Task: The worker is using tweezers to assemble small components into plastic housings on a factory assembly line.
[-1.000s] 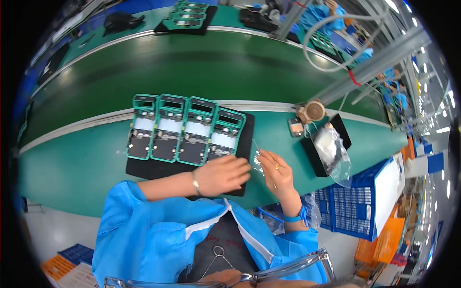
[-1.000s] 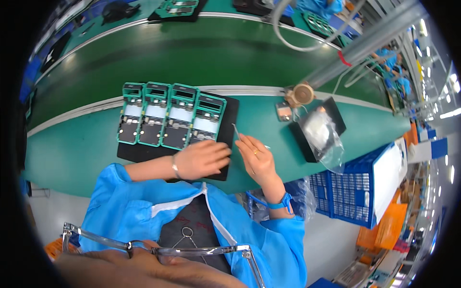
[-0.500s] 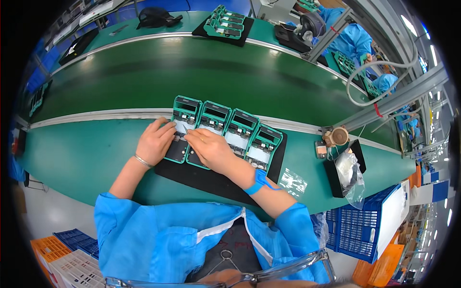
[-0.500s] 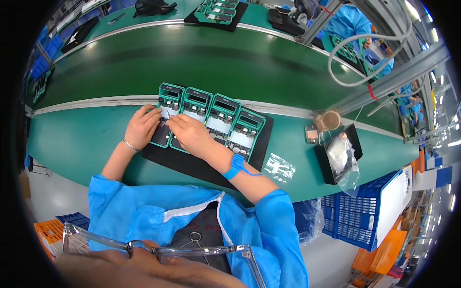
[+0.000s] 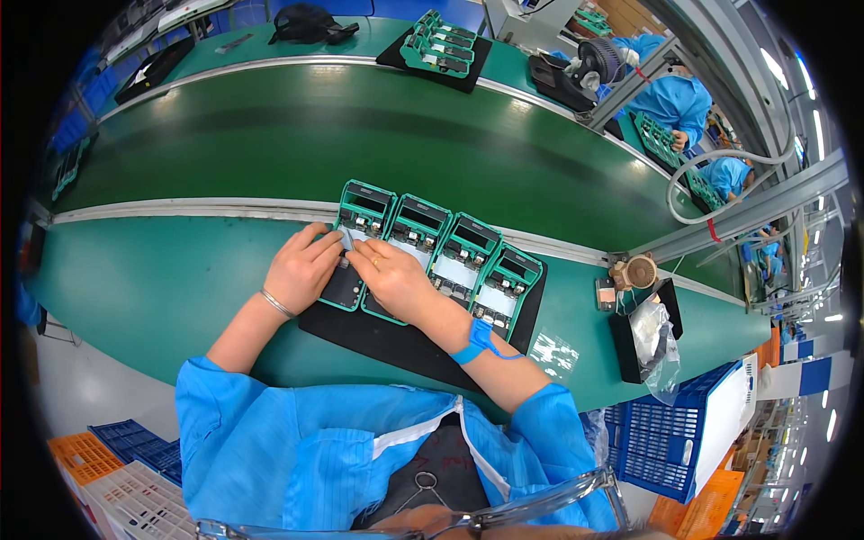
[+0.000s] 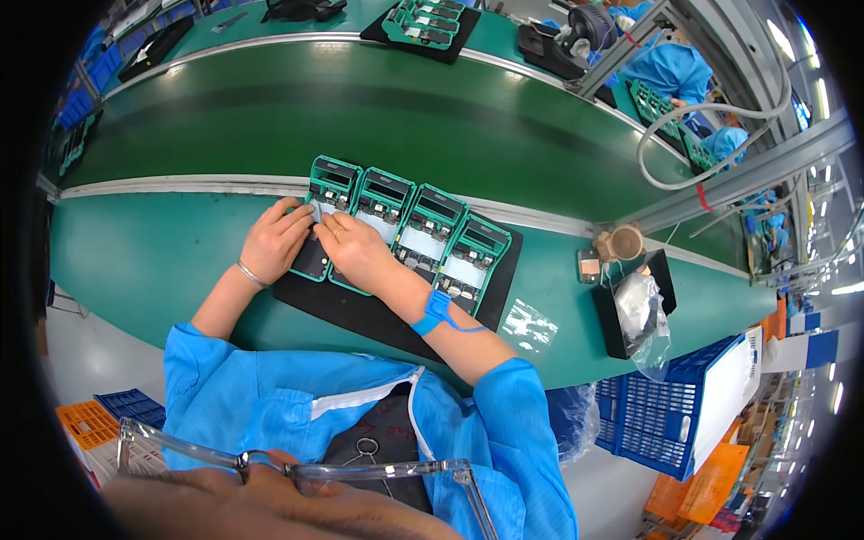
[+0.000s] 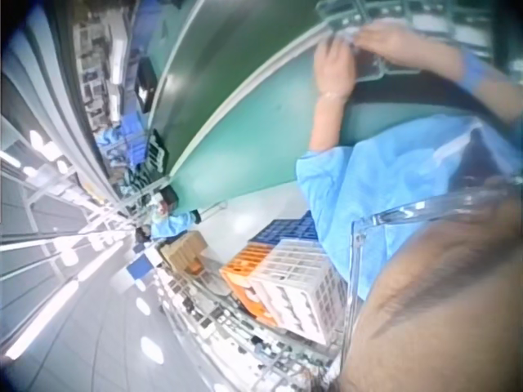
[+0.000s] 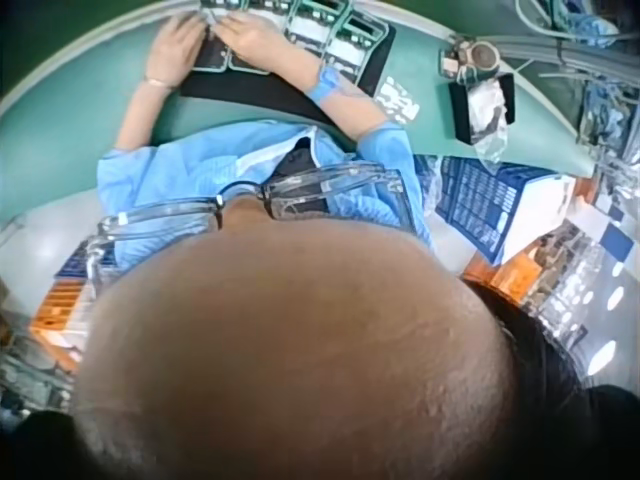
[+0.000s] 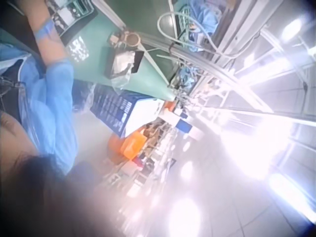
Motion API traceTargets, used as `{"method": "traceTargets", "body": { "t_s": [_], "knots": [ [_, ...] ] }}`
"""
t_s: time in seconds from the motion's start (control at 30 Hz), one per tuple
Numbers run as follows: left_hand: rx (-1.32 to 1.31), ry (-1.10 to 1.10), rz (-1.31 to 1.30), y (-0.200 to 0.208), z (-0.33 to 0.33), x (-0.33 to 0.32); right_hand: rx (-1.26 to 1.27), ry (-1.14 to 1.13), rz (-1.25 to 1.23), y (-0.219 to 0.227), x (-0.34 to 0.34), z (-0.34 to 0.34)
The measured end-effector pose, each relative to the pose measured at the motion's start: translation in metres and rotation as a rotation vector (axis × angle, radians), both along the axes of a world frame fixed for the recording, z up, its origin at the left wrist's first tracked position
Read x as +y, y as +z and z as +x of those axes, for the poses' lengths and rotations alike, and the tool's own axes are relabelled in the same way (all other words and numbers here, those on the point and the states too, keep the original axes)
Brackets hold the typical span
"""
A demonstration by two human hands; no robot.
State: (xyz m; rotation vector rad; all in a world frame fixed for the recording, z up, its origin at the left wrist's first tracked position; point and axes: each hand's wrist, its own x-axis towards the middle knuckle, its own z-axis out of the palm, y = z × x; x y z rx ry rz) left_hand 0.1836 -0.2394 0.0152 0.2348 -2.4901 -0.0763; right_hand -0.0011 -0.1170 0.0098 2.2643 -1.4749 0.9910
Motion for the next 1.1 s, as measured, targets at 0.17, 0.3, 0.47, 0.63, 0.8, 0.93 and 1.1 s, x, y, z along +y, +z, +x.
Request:
{"method": "traceTargets", "body": {
  "t_s": [0.17,0.3,0.47,0.63,0.8,0.93,1.1],
  "knots": [
    [0.001,0.022,-0.011,0.000,0.000,0.001,0.003,0.002,-0.007,0.001,-0.001,0.001],
    [-0.020,0.033,-0.016,0.000,0.001,0.001,0.008,-0.009,0.017,-0.002,0.000,0.002],
    [-0.104,0.045,-0.021,0.000,0.001,-0.001,0.023,-0.023,0.019,-0.005,0.001,0.005],
    [-0.163,0.039,-0.034,0.003,-0.001,0.001,0.038,-0.036,0.023,0.001,0.006,0.002],
    [-0.211,0.047,-0.025,0.004,-0.002,0.000,-0.082,-0.038,0.066,0.033,0.044,-0.026],
    [-0.231,0.011,-0.008,0.007,0.005,-0.005,-0.422,-0.237,0.078,0.053,0.130,-0.067],
    [0.006,-0.047,0.344,-0.005,0.005,0.000,-1.221,-0.470,-0.008,0.009,0.225,-0.069]
  ]
}}
